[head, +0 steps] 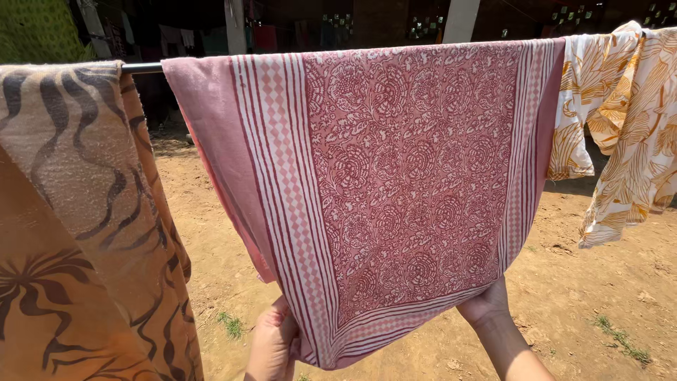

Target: The person hangs clothes on a wire line by hand, smoothing and positioning each garment one at a time.

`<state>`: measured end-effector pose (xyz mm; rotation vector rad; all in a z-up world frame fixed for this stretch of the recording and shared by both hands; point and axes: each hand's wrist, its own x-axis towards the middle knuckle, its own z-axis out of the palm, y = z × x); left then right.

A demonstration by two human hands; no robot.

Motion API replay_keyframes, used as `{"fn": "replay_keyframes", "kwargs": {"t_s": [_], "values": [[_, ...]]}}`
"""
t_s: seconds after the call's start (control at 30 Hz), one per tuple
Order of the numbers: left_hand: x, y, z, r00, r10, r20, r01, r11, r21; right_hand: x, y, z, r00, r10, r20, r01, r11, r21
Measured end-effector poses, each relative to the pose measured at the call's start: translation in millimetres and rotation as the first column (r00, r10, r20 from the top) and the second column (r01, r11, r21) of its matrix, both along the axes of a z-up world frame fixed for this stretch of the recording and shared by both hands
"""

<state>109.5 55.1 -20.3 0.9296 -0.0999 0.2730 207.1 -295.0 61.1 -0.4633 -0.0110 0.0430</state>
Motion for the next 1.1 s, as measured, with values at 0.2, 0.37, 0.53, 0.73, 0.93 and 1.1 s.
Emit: {"fn": "replay_keyframes", "kwargs": {"t_s": [0.2,0.37,0.53,0.73,0.93,1.1], "values": [[1,25,-31,0.981,0.184,-0.068,-0.189,0.978,-0.083,14,0,-10,0.999,0.028,0.018,-0.028,0.999,-0.022],[11,51,-51,0.906,0.4,-0.139,-0.412,0.909,-0.068,29,7,-26,0.996,0.025,-0.09,-0.031,0.997,-0.076],[1,27,-38,0.883,0.452,-0.128,-0.462,0.884,-0.066,47,-10,-58,0.994,-0.002,-0.113,-0.007,0.997,-0.082],[-14,1,4,0.837,0.541,-0.08,-0.543,0.839,-0.006,52,-52,-81,0.985,-0.063,-0.162,0.019,0.965,-0.262],[-13,-55,93,0.377,0.604,0.703,-0.919,0.151,0.363,12,-57,-5,0.797,-0.602,-0.051,0.437,0.633,-0.639],[-44,-138,168,0.155,0.244,0.957,-0.984,-0.046,0.172,-39,-29,90,0.438,-0.6,0.67,0.84,0.008,-0.542]]}}
